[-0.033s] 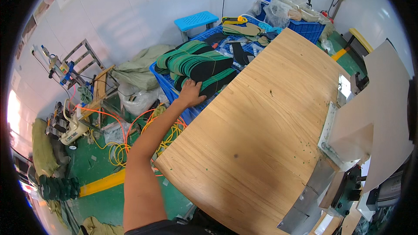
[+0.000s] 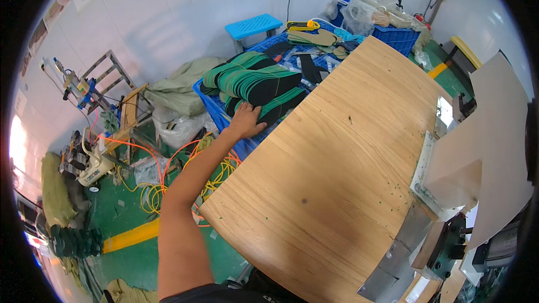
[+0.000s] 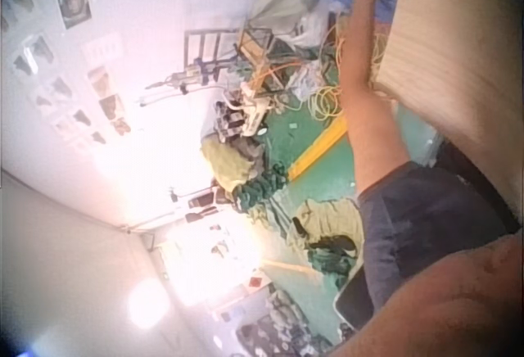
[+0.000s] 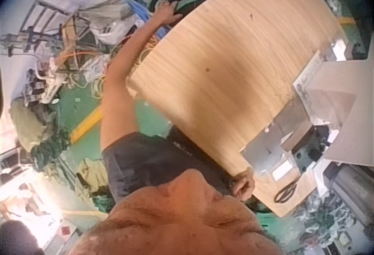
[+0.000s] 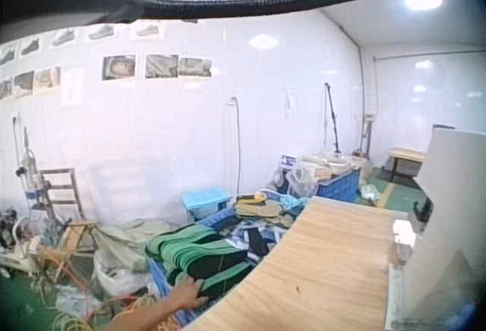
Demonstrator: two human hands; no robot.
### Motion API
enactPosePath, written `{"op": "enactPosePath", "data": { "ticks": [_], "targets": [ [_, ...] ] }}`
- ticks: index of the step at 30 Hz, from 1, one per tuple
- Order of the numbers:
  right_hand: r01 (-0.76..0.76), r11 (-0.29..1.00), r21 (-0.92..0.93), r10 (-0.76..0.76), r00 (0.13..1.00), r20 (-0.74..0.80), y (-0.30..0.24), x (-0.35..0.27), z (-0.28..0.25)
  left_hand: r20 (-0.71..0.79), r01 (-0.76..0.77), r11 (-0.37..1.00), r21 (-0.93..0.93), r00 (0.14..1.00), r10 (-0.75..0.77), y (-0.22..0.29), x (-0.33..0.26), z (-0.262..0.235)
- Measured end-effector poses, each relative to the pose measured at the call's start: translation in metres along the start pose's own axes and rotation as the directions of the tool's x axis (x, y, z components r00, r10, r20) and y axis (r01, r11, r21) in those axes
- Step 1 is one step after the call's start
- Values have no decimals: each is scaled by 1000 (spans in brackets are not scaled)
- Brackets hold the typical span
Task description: The person applies adhesive labels to the undersides of shoe insoles. They pick up an insole, peel a label from a backing sheet, press it onto the insole using a small metal template for alignment, and then bundle the finished insoles with a rubber band.
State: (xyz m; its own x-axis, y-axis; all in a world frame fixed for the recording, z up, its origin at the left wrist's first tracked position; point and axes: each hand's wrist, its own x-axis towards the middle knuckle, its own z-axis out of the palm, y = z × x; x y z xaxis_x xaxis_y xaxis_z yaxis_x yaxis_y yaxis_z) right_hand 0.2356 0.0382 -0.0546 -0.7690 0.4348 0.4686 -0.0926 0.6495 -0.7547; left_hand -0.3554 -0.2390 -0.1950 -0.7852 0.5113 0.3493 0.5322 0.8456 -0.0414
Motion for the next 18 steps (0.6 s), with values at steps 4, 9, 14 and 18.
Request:
{"op": "enactPosePath", "data": {
  "ticks": [4,9,14,18],
  "targets": [
    [3,996,-89,-1,1000,23,8,-10,-6,122,162,971,-175,982,-142,12,-1,-59],
    [-144,990,2,144,989,-9,6,-22,-9,-238,24,948,-316,966,-103,28,34,-115],
    [-121,992,24,119,991,58,-3,-6,-9,153,406,914,24,902,-405,-3,89,-80],
    [-59,998,-9,60,991,123,0,-3,-14,383,486,867,108,784,-488,-15,97,-81]
  ]
}}
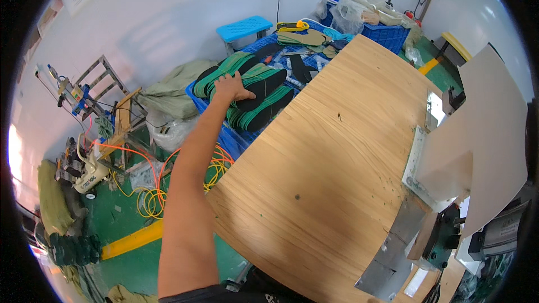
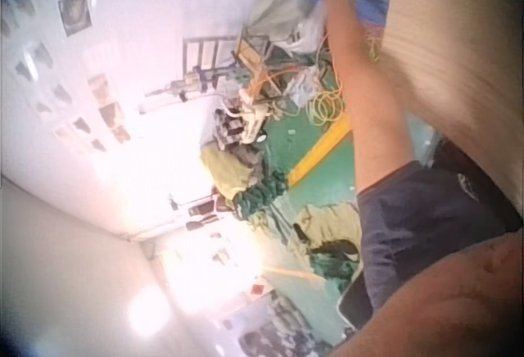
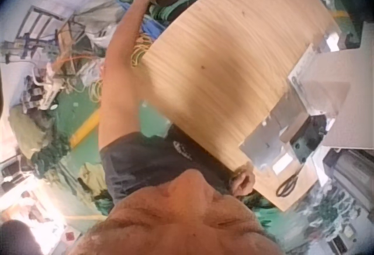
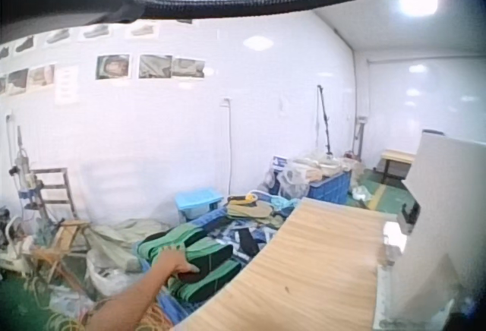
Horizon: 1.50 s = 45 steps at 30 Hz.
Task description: The person applies adhesive labels to the undersides of shoe insoles. They pick up an insole, peel a label from a backing sheet, press it onto the insole using a small metal template for alignment, and then bundle the finished insoles with a rubber band.
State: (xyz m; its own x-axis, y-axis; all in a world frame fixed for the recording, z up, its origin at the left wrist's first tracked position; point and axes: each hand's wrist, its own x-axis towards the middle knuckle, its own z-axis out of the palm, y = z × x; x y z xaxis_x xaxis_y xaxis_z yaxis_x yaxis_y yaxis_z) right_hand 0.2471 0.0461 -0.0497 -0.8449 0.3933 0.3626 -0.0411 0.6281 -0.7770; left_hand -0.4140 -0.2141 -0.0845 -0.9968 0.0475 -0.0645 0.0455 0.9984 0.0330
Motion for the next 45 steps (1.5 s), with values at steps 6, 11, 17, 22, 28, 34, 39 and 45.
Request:
{"op": "enactPosePath", "data": {
  "ticks": [6,11,17,22,28,34,39,45],
  "targets": [
    [-86,994,-60,87,996,9,-19,7,0,-118,-62,996,-68,992,54,9,-45,-7],
    [9,999,-37,-10,999,-36,-11,1,0,-386,-210,972,-103,909,155,-18,-95,-61],
    [-215,971,106,238,919,-315,-21,-4,4,-573,-853,521,41,407,712,-40,-216,-167],
    [228,901,-370,-250,968,-13,-78,67,-14,-143,-998,67,-18,68,987,25,-293,-168],
    [49,996,-74,-35,982,188,-42,95,61,-560,-867,436,-242,492,666,7,-340,-93],
    [67,989,131,-94,973,212,-63,82,92,-203,-334,270,-903,886,417,24,-418,-57],
    [-73,959,272,53,995,81,-62,97,120,-246,-493,483,-724,838,486,32,-432,-51],
    [-37,986,163,20,994,107,-61,114,149,-175,-539,482,-690,771,612,27,-434,-61]
  ]
}}
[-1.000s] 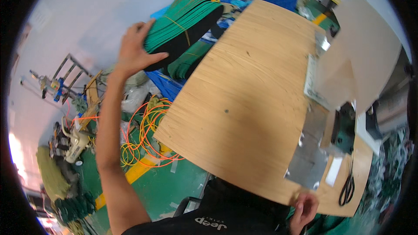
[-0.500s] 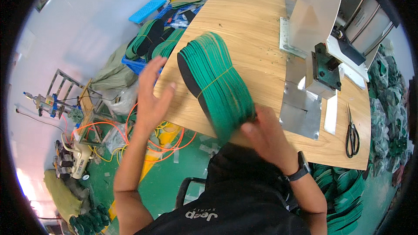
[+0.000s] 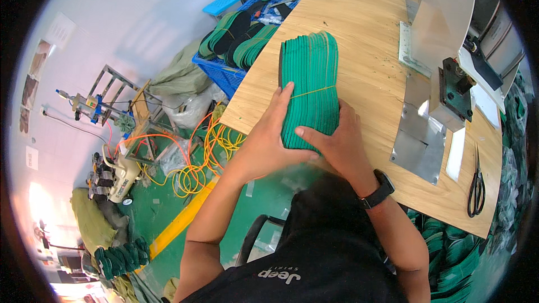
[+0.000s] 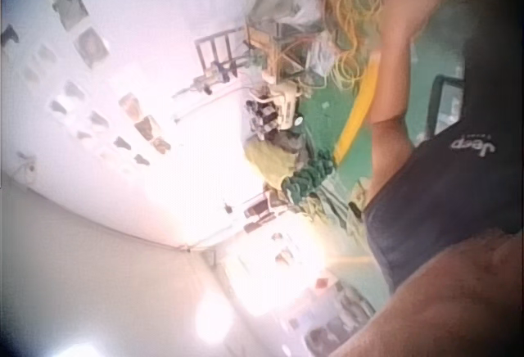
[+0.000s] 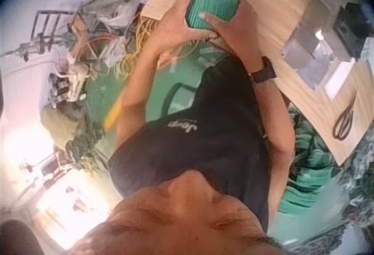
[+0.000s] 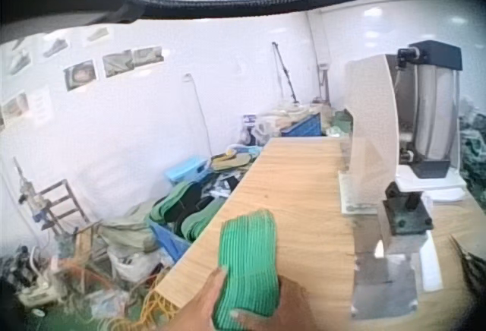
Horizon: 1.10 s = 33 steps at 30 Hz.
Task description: The person applies adhesive labels to the undersides of shoe insoles. They pick up an insole, peel a label from a backing sheet, press it onto the insole using a small metal template for alignment, and then bundle the finished insoles with a rubber band.
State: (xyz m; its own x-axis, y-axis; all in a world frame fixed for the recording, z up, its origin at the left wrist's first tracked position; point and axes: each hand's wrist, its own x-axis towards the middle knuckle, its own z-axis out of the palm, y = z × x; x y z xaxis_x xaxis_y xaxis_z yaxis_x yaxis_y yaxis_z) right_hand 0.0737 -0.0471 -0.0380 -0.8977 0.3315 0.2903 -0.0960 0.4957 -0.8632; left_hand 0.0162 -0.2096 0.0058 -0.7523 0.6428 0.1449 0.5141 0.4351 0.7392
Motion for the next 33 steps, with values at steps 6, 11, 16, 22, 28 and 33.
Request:
{"op": "enactPosePath", "data": {
  "ticks": [6,11,16,22,28,33],
  "targets": [
    [-82,950,301,45,990,131,-7,7,-8,74,-39,999,-6,996,39,-10,-1,-15],
    [-114,923,367,56,985,166,-6,6,-13,91,-66,996,-55,993,71,-19,0,-17],
    [-141,951,276,87,976,198,-1,5,-18,122,-1,986,-164,992,22,-26,1,-20],
    [-171,963,207,103,948,302,-3,12,-31,153,-27,983,-182,987,56,-27,-2,-29],
    [6,999,40,-12,990,141,-19,11,-21,37,38,999,-35,999,-37,-12,8,-12],
    [99,994,36,-103,985,138,-28,9,-20,-85,72,995,71,994,-66,3,20,-3]
  ]
}}
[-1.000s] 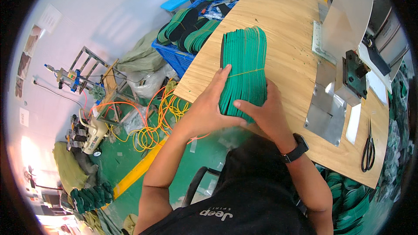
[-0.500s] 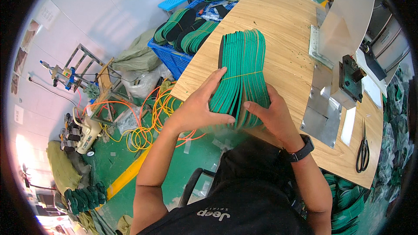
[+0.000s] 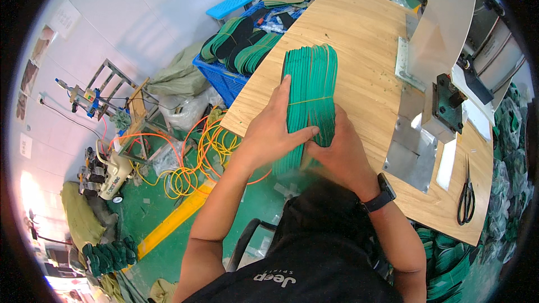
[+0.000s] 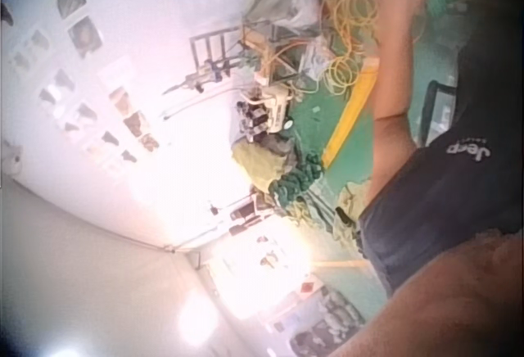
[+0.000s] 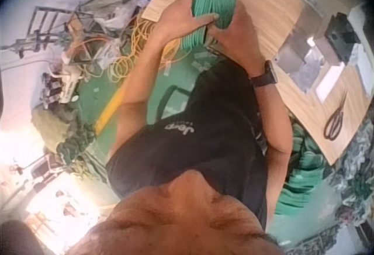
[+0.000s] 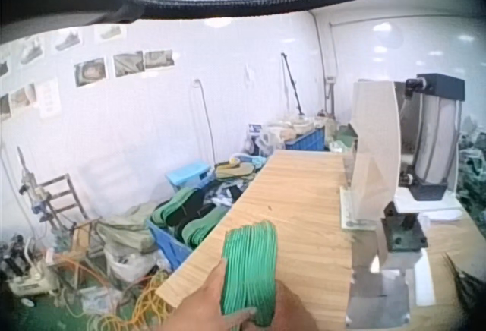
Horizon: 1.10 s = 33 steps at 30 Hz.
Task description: The person applies adhesive labels to the undersides of shoe insoles. They pick up an insole, peel a label from a backing sheet, press it onto the insole using a small metal template for alignment, and then bundle the finished insoles with a rubber band.
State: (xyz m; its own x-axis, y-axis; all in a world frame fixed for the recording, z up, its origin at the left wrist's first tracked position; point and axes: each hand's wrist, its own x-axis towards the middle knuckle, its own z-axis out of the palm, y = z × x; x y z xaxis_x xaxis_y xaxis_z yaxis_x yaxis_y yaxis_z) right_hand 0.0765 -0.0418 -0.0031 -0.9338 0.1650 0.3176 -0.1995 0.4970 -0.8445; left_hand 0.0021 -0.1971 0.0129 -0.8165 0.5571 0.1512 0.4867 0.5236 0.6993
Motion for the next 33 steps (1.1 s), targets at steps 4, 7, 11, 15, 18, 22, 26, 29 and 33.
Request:
{"op": "enactPosePath", "data": {
  "ticks": [4,7,11,15,18,22,26,29,33],
  "targets": [
    [-11,972,-235,44,990,137,1,-6,-33,89,-8,1000,-3,996,8,-3,-5,-21],
    [83,879,-470,6,983,184,2,-5,-45,192,-63,986,153,981,33,-6,-6,-18],
    [-29,820,-572,140,978,152,-1,7,-12,174,-204,913,353,973,150,-10,-4,-3],
    [86,896,-435,-76,996,41,15,9,2,33,-126,959,255,992,121,3,11,-5],
    [1,895,-445,37,996,77,8,-1,-11,-86,-155,968,197,981,175,-3,32,5],
    [-17,928,-371,78,986,150,-13,-32,-35,-89,-204,976,81,973,211,-24,60,-2],
    [8,943,-332,35,992,125,-8,-56,-58,22,-195,981,-12,980,196,-10,84,2],
    [-63,945,-320,113,984,139,-18,-62,-84,136,-116,986,-122,982,133,7,109,7],
    [-123,923,-364,193,967,163,-37,-69,-122,55,-278,960,-41,958,280,9,148,8]
  ]
}}
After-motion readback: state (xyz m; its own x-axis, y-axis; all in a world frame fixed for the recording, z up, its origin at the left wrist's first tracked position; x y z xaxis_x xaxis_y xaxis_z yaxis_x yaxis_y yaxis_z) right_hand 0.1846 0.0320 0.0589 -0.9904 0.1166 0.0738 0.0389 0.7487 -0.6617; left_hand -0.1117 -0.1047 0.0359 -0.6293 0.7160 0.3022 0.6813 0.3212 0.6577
